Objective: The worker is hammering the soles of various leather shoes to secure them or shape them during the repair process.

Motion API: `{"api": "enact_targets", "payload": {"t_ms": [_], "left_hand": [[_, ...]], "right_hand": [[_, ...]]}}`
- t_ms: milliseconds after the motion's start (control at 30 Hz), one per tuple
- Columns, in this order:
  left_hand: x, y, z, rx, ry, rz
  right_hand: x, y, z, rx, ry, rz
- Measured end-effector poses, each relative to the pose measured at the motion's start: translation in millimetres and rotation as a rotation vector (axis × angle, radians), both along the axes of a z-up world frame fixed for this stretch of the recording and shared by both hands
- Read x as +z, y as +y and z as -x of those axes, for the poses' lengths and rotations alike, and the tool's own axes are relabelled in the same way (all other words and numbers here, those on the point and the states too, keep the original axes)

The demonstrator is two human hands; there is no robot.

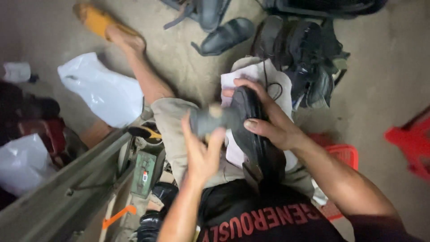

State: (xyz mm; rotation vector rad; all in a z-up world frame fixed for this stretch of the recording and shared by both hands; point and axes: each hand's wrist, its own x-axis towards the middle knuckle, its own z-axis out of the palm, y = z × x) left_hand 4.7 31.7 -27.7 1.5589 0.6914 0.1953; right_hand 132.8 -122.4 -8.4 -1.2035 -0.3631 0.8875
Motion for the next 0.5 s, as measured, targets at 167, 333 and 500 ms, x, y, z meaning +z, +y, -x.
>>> {"api": "enact_targets", "payload": {"t_ms": [167,333,500], "left_hand": [[17,-1,-5,0.079,-0.018,-0.078],[5,-2,33,-0.016,-0.04,0.018],[30,2,4,0.031,-0.069,-0.087]], "right_hand": [[4,15,0,0.092,-0.25,0.105],[-8,7,-6,0.001,-0.258,0.116],[-2,18,17,-0.06,0.009,0.015]]}}
